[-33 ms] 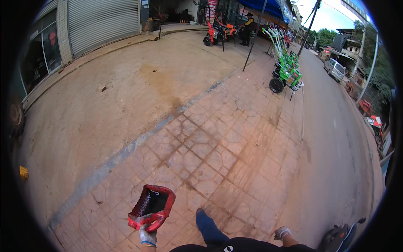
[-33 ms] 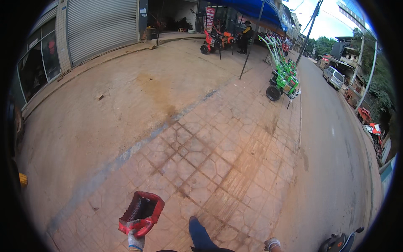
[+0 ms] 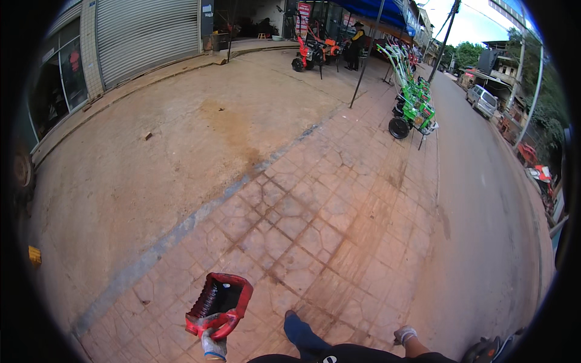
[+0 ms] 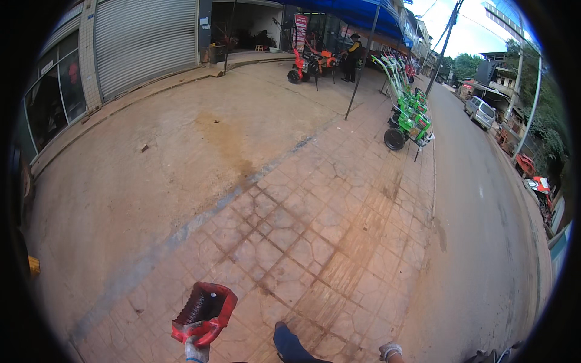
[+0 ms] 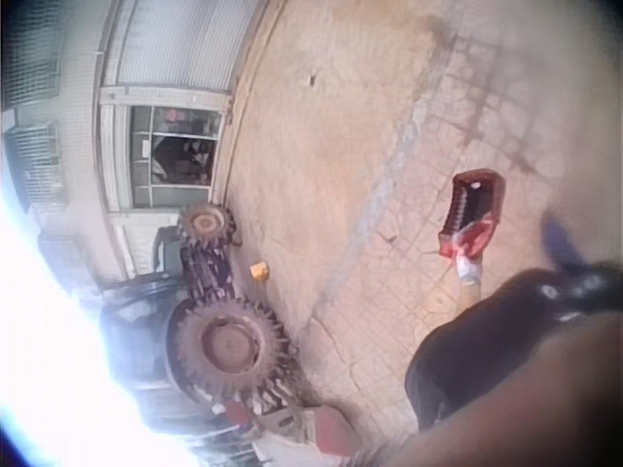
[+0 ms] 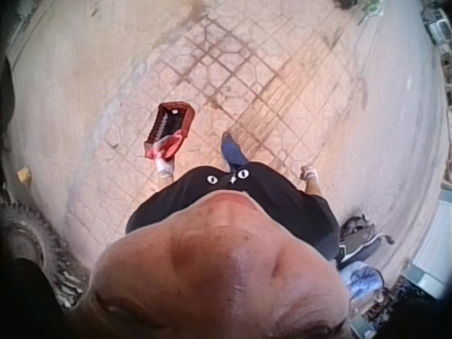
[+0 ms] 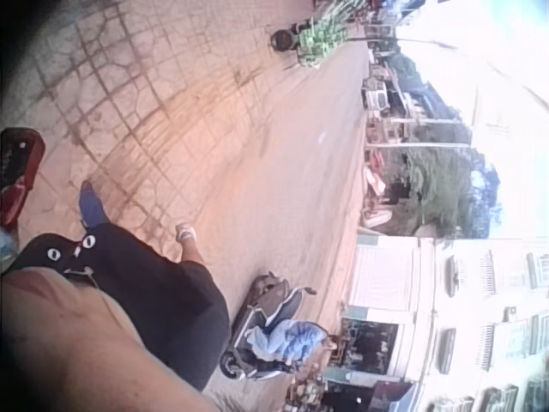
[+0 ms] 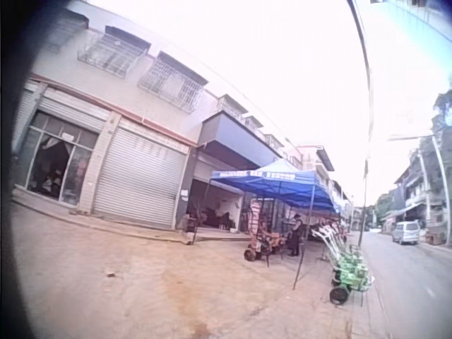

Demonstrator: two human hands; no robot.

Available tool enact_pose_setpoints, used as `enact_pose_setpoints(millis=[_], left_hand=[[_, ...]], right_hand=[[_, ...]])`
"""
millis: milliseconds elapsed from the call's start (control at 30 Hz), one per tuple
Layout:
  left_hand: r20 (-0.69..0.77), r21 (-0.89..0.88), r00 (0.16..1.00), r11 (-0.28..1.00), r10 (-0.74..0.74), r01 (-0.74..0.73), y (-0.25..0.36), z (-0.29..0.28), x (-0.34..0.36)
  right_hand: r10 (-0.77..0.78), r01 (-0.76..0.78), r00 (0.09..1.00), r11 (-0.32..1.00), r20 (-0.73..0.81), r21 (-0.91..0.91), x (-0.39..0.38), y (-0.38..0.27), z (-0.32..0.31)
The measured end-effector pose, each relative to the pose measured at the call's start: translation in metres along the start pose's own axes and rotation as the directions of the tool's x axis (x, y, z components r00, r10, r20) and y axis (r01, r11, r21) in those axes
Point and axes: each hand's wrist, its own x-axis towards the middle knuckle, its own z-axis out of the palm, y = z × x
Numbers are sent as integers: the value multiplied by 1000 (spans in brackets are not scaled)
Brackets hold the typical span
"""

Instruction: The person sits on the floor of a cluttered workshop and handles a circular metal part, turning it over and examining its edges. The person then stands, picks up a red plastic container, and walks outside to another area where another person is working.

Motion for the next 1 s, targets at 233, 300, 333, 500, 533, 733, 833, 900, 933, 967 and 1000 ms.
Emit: enact_pose_setpoints(millis=[233, 300, 333, 500, 533, 733, 833, 900, 933, 967, 1000], left_hand=[[225, 227, 973, 968, 50, -102, 70, 197, 46], [116, 103, 989, 989, 91, -103, 82, 252, 91], [58, 37, 992, 993, 112, -114, 92, 284, 115], [-10, -10, 998, 998, 67, -68, 136, 464, 209], [-49, 39, 996, 997, 73, -71, 140, 509, 227], [8, 189, 995, 977, 101, -101, 156, 765, 357], [77, 157, 987, 976, 140, -151, 154, 874, 438], [68, 151, 986, 975, 154, -163, 156, 938, 476], [61, 192, 988, 969, 145, -154, 160, 973, 489], [68, 160, 987, 975, 143, -152, 163, 1004, 501], [46, 159, 988, 975, 148, -153, 168, 1033, 508]], right_hand=[[-254, 538, 805, 695, -536, 478, 120, -353, -388], [-366, 668, 639, 700, -676, 252, 141, -436, -477], [-362, 656, 654, 709, -664, 260, 149, -463, -511], [-145, 410, 874, 735, -465, 540, 189, -511, -620], [-118, 340, 922, 702, -369, 626, 194, -487, -616], [422, -439, 876, 493, 235, 751, 264, -380, -583], [-67, 98, 978, 983, 197, -156, 320, -358, -591], [-227, 314, 940, 869, 256, -383, 365, -383, -641], [-187, 263, 955, 892, 228, -367, 388, -406, -679], [-117, 165, 974, 953, 192, -255, 410, -441, -727], [8, -12, 989, 1000, 150, 24, 430, -481, -781]])
